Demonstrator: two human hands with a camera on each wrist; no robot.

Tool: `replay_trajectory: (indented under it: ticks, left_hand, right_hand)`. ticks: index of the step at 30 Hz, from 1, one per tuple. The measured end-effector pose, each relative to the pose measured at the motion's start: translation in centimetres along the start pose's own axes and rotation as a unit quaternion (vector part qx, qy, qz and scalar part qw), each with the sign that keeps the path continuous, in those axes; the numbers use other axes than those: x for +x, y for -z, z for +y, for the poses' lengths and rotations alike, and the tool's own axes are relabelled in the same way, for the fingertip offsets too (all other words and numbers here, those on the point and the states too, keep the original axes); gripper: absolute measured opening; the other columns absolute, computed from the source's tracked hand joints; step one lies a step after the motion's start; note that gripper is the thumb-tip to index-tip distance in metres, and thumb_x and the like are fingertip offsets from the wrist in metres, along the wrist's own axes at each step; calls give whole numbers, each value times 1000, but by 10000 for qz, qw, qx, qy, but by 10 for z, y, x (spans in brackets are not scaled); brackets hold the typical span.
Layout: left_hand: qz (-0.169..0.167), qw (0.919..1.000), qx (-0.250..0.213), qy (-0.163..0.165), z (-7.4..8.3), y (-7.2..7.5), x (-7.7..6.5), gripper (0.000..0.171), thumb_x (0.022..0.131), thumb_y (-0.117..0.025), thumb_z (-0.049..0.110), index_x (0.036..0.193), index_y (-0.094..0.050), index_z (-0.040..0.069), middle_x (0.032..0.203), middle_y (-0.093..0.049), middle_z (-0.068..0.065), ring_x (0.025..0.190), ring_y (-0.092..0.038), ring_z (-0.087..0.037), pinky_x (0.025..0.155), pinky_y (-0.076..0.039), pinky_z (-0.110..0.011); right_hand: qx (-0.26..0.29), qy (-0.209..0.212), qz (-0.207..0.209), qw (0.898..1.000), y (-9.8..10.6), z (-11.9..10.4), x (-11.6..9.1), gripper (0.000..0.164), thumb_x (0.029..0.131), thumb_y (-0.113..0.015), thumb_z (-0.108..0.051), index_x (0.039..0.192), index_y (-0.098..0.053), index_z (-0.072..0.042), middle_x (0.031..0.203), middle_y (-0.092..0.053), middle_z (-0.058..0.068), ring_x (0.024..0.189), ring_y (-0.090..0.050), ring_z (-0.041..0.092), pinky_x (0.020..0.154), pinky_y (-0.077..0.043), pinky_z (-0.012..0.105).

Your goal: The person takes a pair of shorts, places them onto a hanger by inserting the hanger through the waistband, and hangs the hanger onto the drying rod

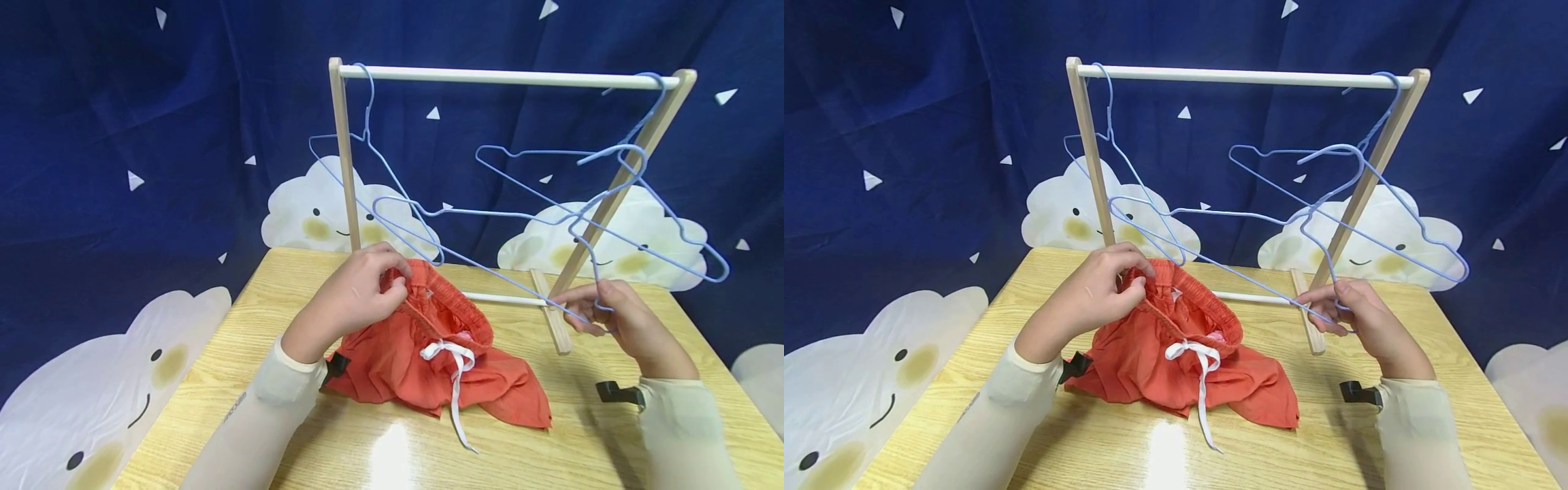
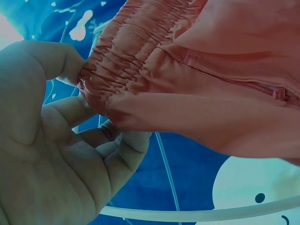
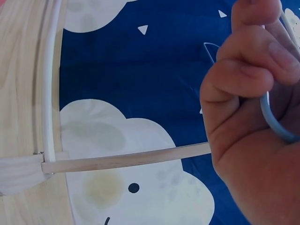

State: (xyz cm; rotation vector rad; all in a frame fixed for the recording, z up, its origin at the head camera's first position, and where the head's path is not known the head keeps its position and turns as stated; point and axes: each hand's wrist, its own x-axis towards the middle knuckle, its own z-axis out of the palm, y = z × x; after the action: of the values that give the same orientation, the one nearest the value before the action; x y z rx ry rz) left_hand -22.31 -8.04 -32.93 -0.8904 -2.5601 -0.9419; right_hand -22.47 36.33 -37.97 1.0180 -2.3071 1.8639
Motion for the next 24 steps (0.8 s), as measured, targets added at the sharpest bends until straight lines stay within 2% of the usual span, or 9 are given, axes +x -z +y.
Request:
replay_trajectory:
  ticks: [4, 12, 18, 24]
  left_hand:
    - [24, 10000, -28, 58, 0, 2, 0, 22, 91, -61, 12, 102, -79, 12, 98, -65, 2, 83, -57, -15, 72, -53, -34]
    - [-11, 9997, -60, 254, 1, 6, -1, 21, 92, -61, 12, 102, -79, 12, 99, -67, 1, 87, -58, -17, 74, -53, -34]
    - [1, 9994, -28, 340, -1, 11, -1, 22, 92, -61, 12, 103, -81, 11, 90, -67, -1, 86, -57, -20, 73, -51, -36]
    - [26, 9992, -45, 406, -5, 13, -1, 23, 92, -61, 12, 103, -82, 10, 88, -65, -2, 85, -56, -21, 72, -50, -37]
  right_hand:
    - [-34, 57, -169, 9998, 3, 2, -1, 63, 117, -20, -17, 113, -79, 7, 68, -61, 7, 53, -43, 24, 42, -28, 34]
    - [-149, -266, -352, 9989, 6, 2, -3, 62, 116, -21, -17, 114, -81, -1, 72, -67, 5, 56, -50, 23, 43, -28, 38]
    - [-105, -44, -606, 9981, 5, 3, -1, 62, 115, -19, -12, 115, -80, 0, 71, -65, 6, 53, -43, 26, 42, -29, 34]
    - [-54, 115, -762, 9970, 6, 5, -1, 63, 115, -18, -10, 117, -79, 0, 70, -63, 8, 52, -40, 28, 42, -30, 30]
